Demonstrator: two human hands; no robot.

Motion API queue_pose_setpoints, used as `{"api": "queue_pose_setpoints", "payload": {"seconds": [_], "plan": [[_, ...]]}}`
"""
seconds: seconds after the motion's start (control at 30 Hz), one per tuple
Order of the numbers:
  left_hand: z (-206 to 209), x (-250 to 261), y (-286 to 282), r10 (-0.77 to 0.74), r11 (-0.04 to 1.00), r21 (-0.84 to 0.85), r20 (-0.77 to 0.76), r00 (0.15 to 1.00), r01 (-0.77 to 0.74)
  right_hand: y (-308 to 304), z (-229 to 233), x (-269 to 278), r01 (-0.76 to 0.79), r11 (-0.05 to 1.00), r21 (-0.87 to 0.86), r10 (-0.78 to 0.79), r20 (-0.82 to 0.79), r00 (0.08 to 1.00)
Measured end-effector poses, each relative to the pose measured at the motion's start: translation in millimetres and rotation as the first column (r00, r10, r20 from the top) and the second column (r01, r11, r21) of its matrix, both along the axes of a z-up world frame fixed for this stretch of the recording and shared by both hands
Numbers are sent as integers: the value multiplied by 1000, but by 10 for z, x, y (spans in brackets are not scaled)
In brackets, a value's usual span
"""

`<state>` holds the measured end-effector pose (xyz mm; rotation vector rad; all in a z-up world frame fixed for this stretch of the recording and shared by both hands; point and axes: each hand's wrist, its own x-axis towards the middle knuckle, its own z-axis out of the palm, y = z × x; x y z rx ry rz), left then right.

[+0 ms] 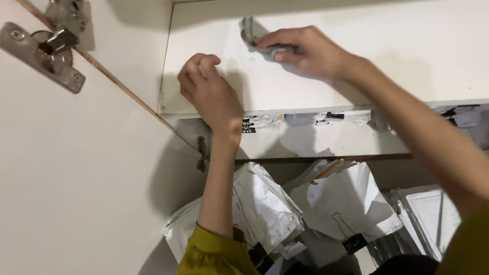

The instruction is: Cleaning a storage cabinet shelf and organizing stacks of paper.

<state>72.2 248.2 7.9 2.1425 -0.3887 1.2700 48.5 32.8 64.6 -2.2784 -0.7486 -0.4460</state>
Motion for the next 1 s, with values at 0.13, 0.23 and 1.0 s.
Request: {"api": "queue_pose_setpoints", "payload": {"seconds": [0.13, 0.23, 1.0], "plan": [[-39, 128, -29, 31, 990, 136, 85, 996, -43, -248, -75, 324, 85, 994, 70, -91, 92, 992], [-68, 196, -46, 47, 955, 287, 105, 993, -76, -400, -161, 765, 328, 943, 61, -328, -16, 945], [7, 66, -9, -92, 995, -20, 40, 995, 93, 533, -75, -110, -122, 950, -286, 157, 100, 983]]}}
